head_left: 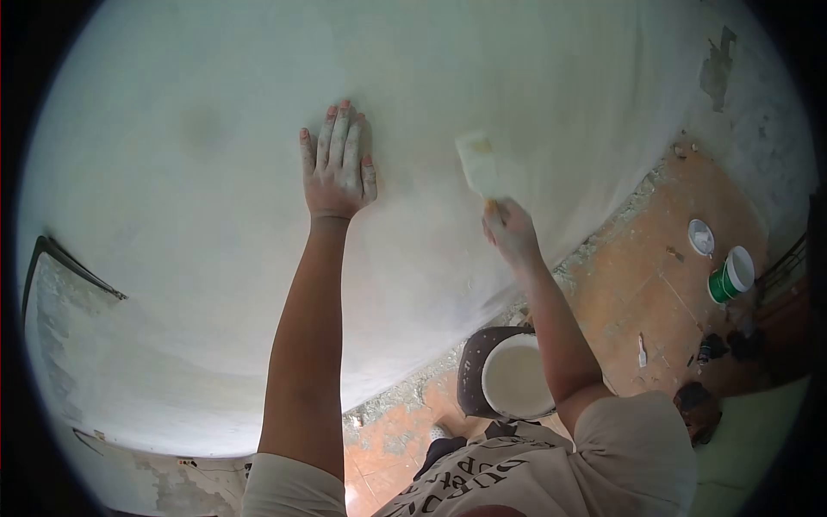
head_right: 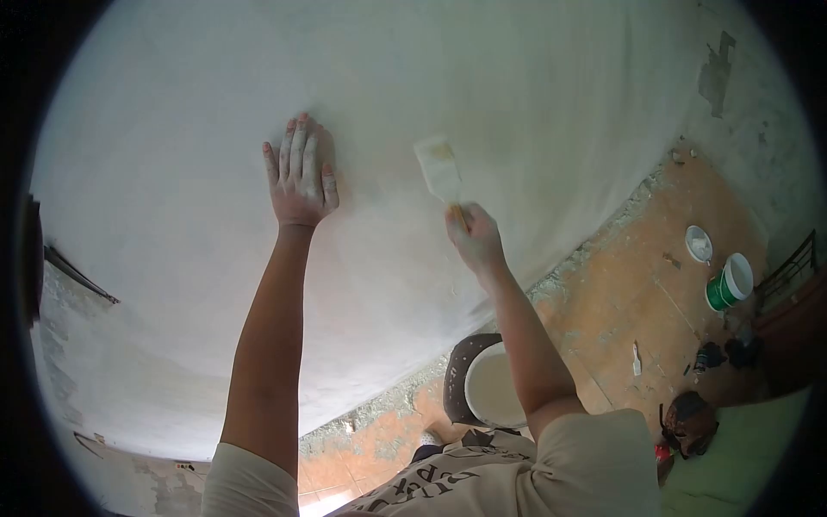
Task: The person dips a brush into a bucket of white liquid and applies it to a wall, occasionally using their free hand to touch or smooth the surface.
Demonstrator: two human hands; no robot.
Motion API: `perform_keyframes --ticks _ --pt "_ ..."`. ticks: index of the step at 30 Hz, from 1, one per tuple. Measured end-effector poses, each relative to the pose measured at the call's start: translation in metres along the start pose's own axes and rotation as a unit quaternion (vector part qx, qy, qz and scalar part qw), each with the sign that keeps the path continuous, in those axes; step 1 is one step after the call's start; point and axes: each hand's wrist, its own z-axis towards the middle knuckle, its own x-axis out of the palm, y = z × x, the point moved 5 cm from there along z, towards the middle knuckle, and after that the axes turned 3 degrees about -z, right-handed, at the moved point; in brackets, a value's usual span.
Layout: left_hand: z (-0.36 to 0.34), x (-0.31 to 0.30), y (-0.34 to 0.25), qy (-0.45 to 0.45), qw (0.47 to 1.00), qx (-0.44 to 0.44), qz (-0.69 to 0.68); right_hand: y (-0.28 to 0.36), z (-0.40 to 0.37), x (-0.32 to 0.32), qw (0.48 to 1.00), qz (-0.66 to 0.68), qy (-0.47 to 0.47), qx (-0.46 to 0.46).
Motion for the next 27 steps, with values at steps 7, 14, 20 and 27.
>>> perform_keyframes --ticks 7,14,20,27 --pt "0.0 0.001 0.0 0.01 1.0 0.004 0.01 0.073 0.073 0.038 1.0 0.005 0.0 -0.022" --pt "-0.001 0.001 0.001 0.013 1.0 0.001 0.005 0.013 0.048 0.008 0.984 -0.064 0.057 0.158" --pt "0.001 -0.002 -0.001 -0.005 1.0 0.004 0.002 0.002 0.014 -0.017 0.942 -0.15 0.102 0.281" --pt "0.001 -0.005 -0.002 0.002 1.0 0.002 0.008 0.109 0.063 -0.01 0.964 -0.185 0.065 0.181"
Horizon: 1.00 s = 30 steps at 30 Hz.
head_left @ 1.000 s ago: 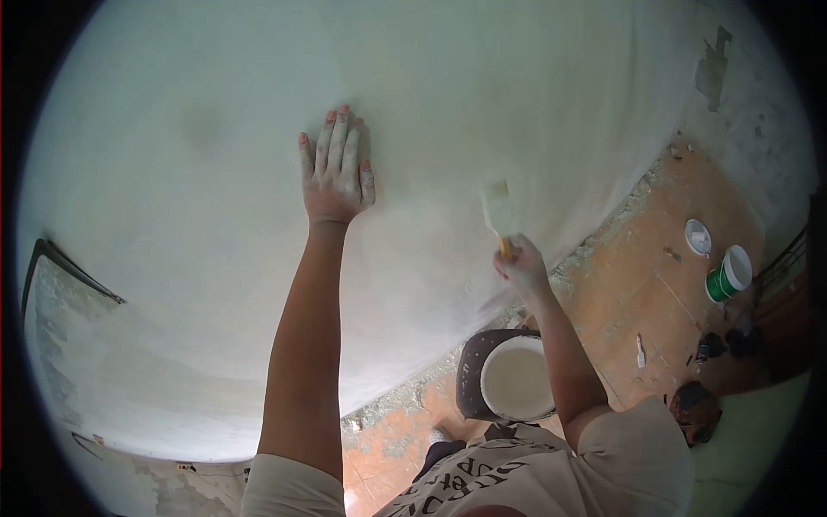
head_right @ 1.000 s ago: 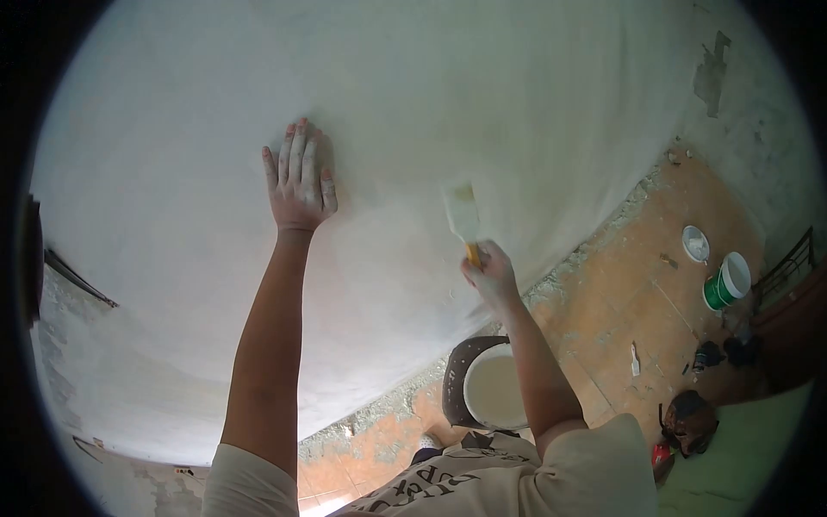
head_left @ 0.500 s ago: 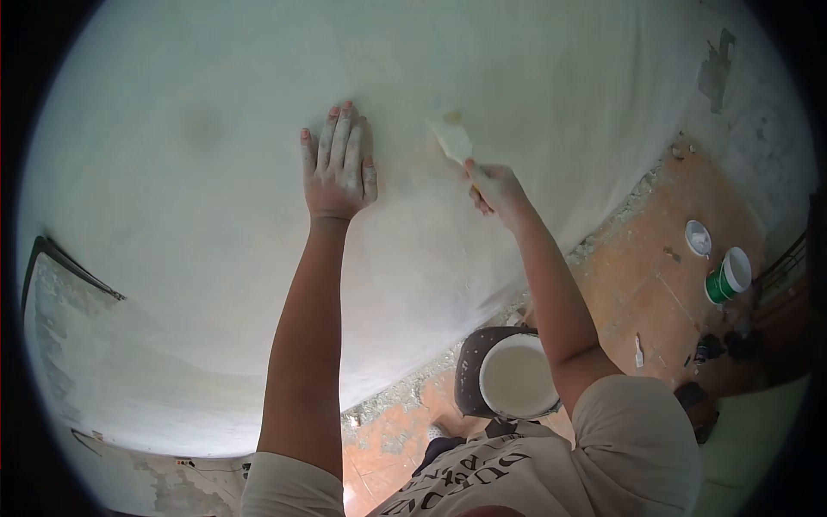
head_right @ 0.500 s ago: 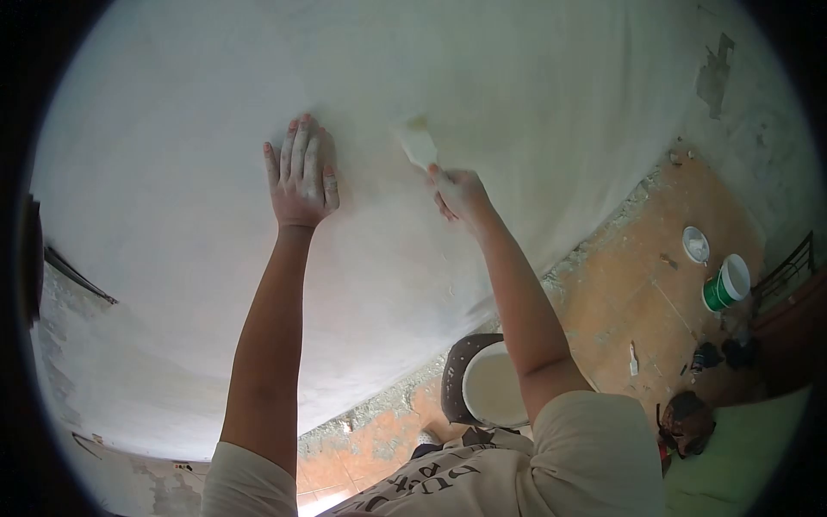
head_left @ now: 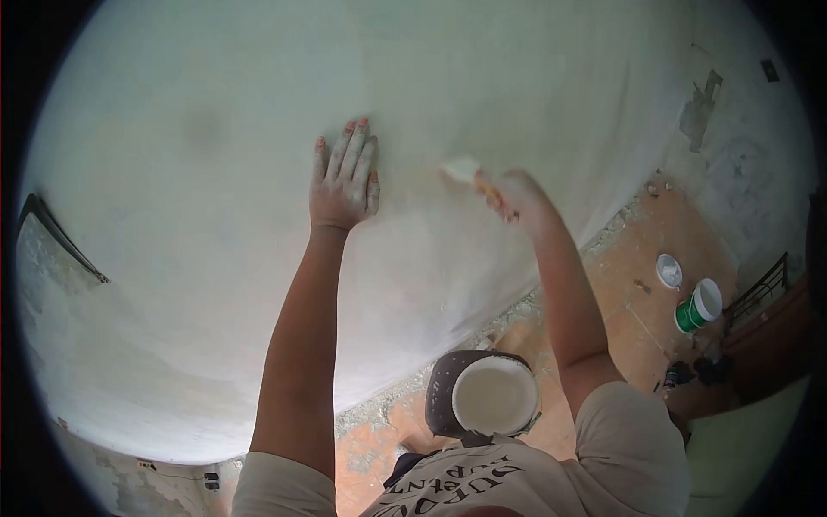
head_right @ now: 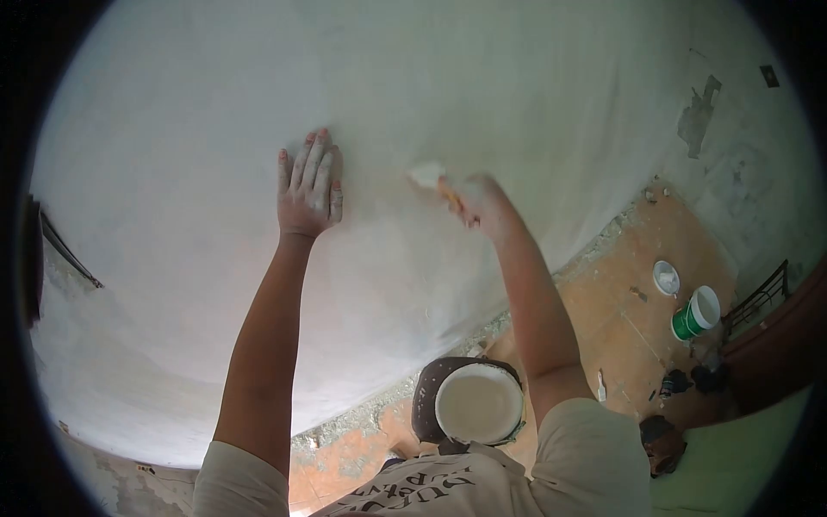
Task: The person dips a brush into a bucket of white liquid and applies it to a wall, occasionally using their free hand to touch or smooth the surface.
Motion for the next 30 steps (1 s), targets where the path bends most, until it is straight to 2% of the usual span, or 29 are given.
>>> perform_keyframes --ticks 2,5,7,8,10,14,17,21,22,24,27,30 --pt "-0.001 -0.001 0.0 -0.003 1.0 -0.001 -0.006 0.048 0.009 -0.014 0.997 0.069 -0.02 -0.037" --pt "0.0 0.001 0.0 -0.001 1.0 0.002 -0.008 0.115 0.009 -0.032 0.994 0.09 -0.02 -0.064" --pt "0.0 0.0 0.0 -0.005 1.0 0.002 -0.023 0.15 -0.005 -0.04 0.985 0.079 -0.018 -0.152" --pt "0.0 -0.001 0.0 -0.007 1.0 0.002 -0.023 0.152 -0.009 -0.041 0.985 0.079 -0.019 -0.153" --pt "0.0 0.0 0.001 0.0 1.0 -0.001 -0.025 0.153 -0.019 -0.045 0.982 -0.019 -0.053 -0.179" --pt "0.0 -0.001 0.0 -0.01 1.0 0.005 -0.024 0.096 0.008 -0.029 0.988 0.031 -0.011 -0.153" --pt "0.0 -0.001 0.0 -0.003 1.0 0.005 -0.015 0.015 0.056 0.004 0.992 0.026 0.031 -0.12" --pt "0.0 -0.001 0.0 -0.007 1.0 0.007 -0.014 -0.066 0.05 0.036 0.994 0.069 0.081 -0.034" --pt "0.0 -0.001 0.0 -0.006 1.0 0.006 -0.018 -0.074 0.041 0.039 0.994 0.068 0.081 -0.031" --pt "0.001 -0.002 0.0 -0.003 1.0 0.005 -0.021 -0.095 0.024 0.043 0.992 0.035 0.081 0.089" --pt "0.0 -0.002 -0.002 -0.008 1.0 0.006 -0.021 -0.108 0.019 0.032 0.985 -0.015 0.092 0.144" --pt "0.002 -0.002 0.0 -0.014 1.0 0.009 -0.015 -0.064 0.016 0.006 0.99 -0.046 0.102 0.08"
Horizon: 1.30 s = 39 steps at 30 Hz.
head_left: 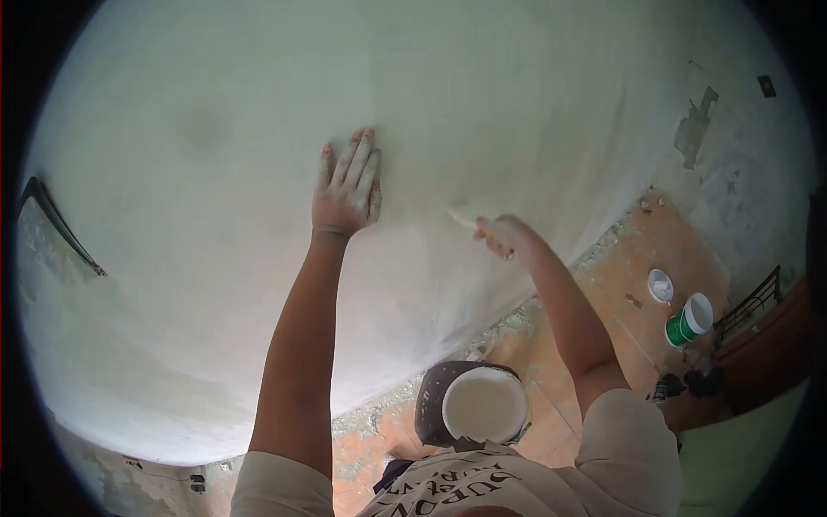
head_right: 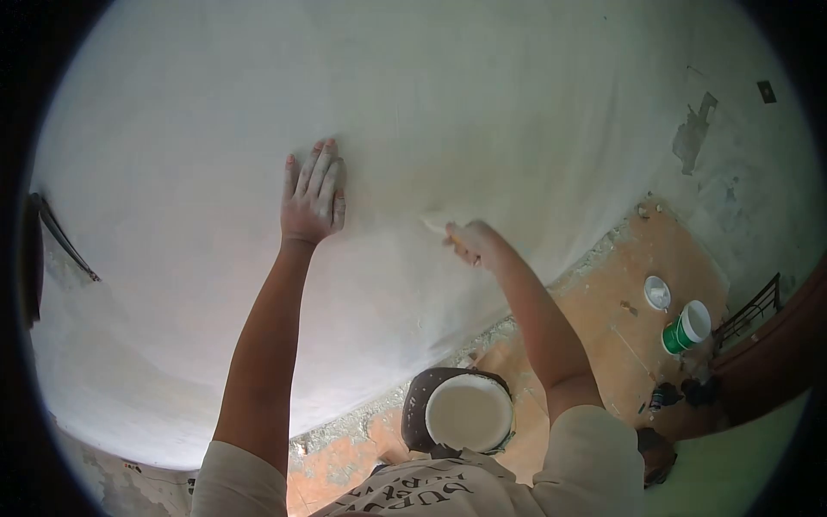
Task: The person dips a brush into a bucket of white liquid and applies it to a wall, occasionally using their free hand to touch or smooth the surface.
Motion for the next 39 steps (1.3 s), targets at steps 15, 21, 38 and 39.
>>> perform_keyframes --ticks 15,21,38,39 --pt "0.0 -0.001 0.0 0.011 1.0 -0.002 -0.004 0.252 -0.101 -0.08 0.914 -0.203 -0.227 -0.267" --pt "-0.001 -0.002 0.0 0.019 1.0 -0.001 0.001 0.21 -0.073 -0.053 0.641 -0.426 -0.44 -0.464" --pt "-0.001 -0.001 0.0 0.001 1.0 0.0 -0.008 0.13 -0.006 -0.039 0.728 -0.558 -0.226 -0.327" --pt "-0.002 -0.001 0.0 0.01 1.0 -0.002 -0.008 0.149 -0.003 -0.053 0.715 -0.503 -0.281 -0.396"
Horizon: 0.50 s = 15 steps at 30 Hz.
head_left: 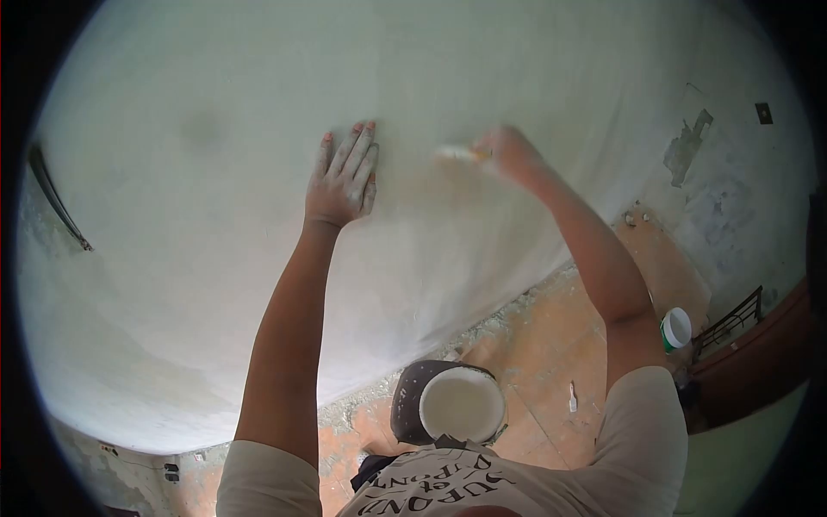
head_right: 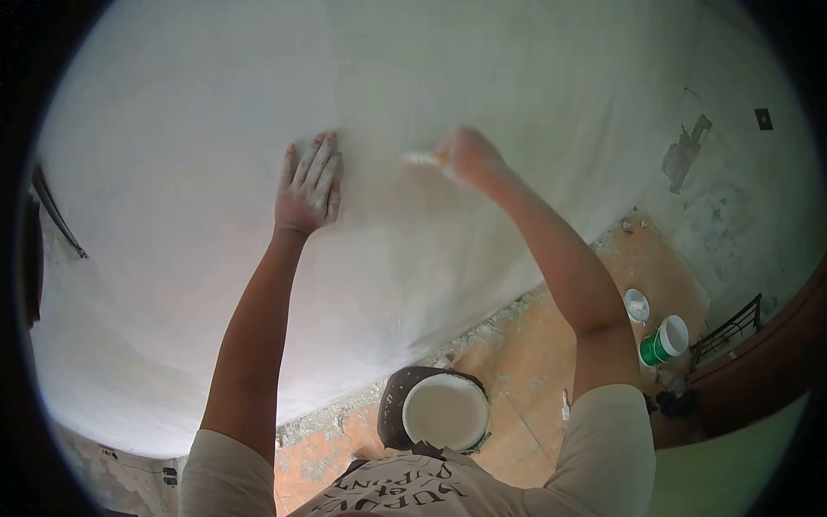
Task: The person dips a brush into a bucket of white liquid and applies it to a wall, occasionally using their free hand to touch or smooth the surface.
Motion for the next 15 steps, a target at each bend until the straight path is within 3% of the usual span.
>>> perform_keyframes --ticks 2,4,7,10,11,13,15 --pt "0.001 0.001 0.001 0.007 1.0 -0.004 0.003 0.009 0.039 -0.046 0.999 -0.011 -0.012 0.038" --pt "0.001 0.001 0.0 0.016 1.0 -0.007 0.001 0.03 0.061 -0.091 0.998 -0.018 -0.052 -0.011" --pt "0.001 0.0 0.0 0.006 1.0 -0.006 -0.003 0.055 0.075 -0.141 0.998 0.049 -0.002 0.036" --pt "0.002 -0.002 0.0 0.006 1.0 -0.006 0.009 0.06 0.069 -0.173 0.982 0.116 -0.115 0.094" --pt "0.002 -0.002 -0.001 0.006 1.0 -0.005 0.007 0.057 0.068 -0.167 0.982 0.115 -0.114 0.095" --pt "0.002 -0.002 0.0 0.013 1.0 -0.012 0.006 0.059 0.062 -0.154 0.975 0.062 -0.212 0.016" --pt "0.001 0.001 0.001 0.008 1.0 -0.009 0.003 0.066 0.044 -0.11 0.976 -0.039 -0.211 0.019"
